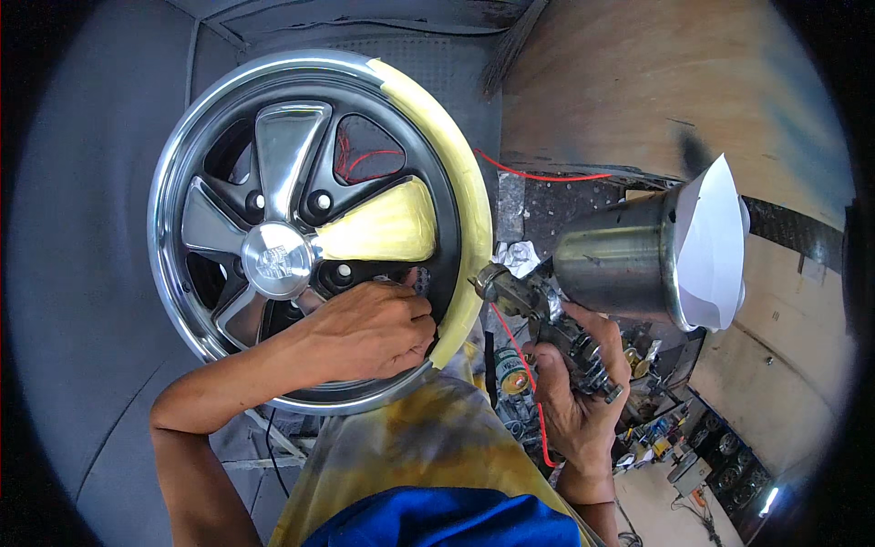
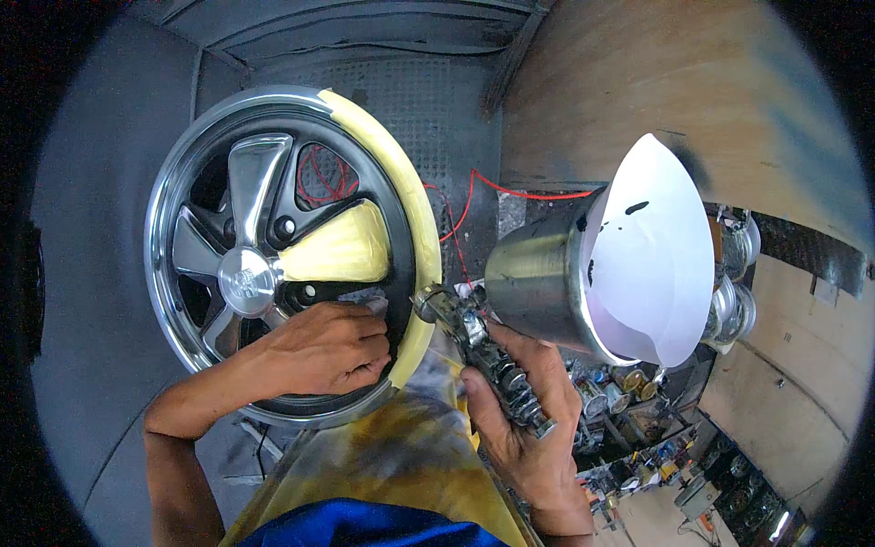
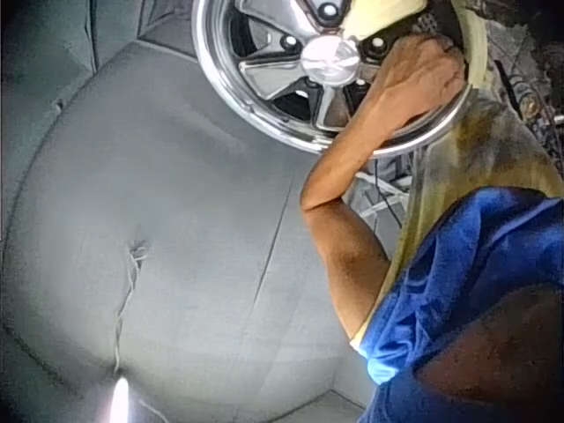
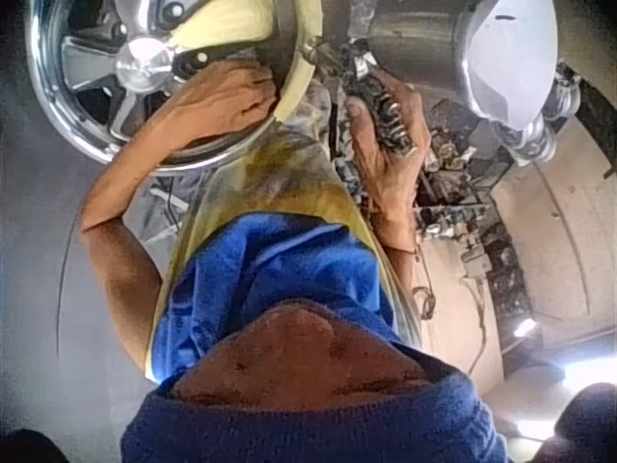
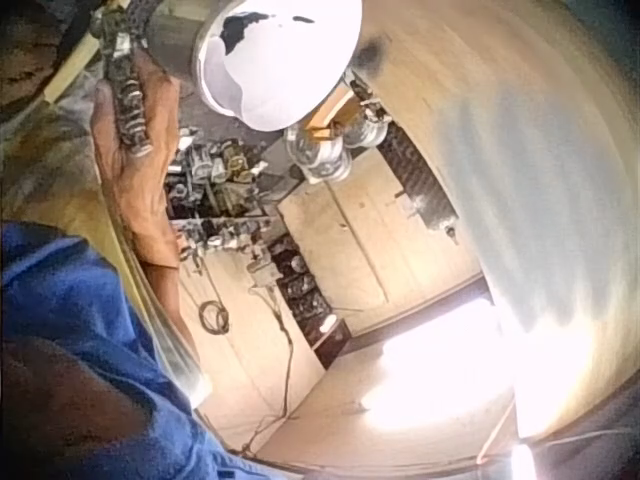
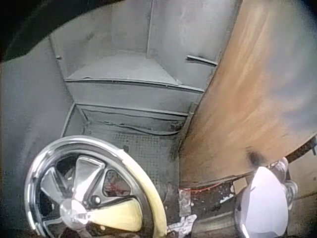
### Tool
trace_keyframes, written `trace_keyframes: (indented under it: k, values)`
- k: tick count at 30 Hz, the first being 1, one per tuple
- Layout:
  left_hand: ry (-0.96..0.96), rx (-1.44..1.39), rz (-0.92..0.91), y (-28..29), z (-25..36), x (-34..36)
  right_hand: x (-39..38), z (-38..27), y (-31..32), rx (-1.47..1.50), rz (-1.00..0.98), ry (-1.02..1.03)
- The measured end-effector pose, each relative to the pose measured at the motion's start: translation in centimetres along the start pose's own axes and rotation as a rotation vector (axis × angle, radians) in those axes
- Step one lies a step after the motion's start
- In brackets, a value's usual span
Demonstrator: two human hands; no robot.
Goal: The recorder mixes black paint into a spray gun and then cleans/details a car wheel with a sponge.
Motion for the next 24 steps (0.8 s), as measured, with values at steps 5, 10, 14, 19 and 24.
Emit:
trace_keyframes:
  k: [5,10,14,19,24]
  values:
    - [-0.019,0.009,0.026,-0.2,0.0,-0.1,0.3,0.3,0.1,-0.153,0.066,0.175]
    - [-0.015,-0.002,0.023,-0.3,-0.2,-0.2,0.0,0.4,0.4,-0.151,0.042,0.101]
    - [-0.01,0.012,0.003,-0.1,-0.1,-0.2,0.0,0.4,0.4,-0.188,0.043,0.142]
    - [0.011,0.013,-0.009,-0.2,-0.2,-0.1,-0.2,0.5,0.3,-0.178,0.026,0.176]
    - [0.016,0.024,-0.019,0.0,0.0,0.1,-0.8,0.9,0.4,-0.122,-0.028,0.057]
Point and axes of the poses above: each hand's wrist, its own x-axis towards the middle knuckle, its own y-axis out of the back of the hand, z = x × y, the point moved 4 cm from there along x, towards the middle knuckle, and after that the axes turned 3 degrees about -x, right-handed, at the moved point
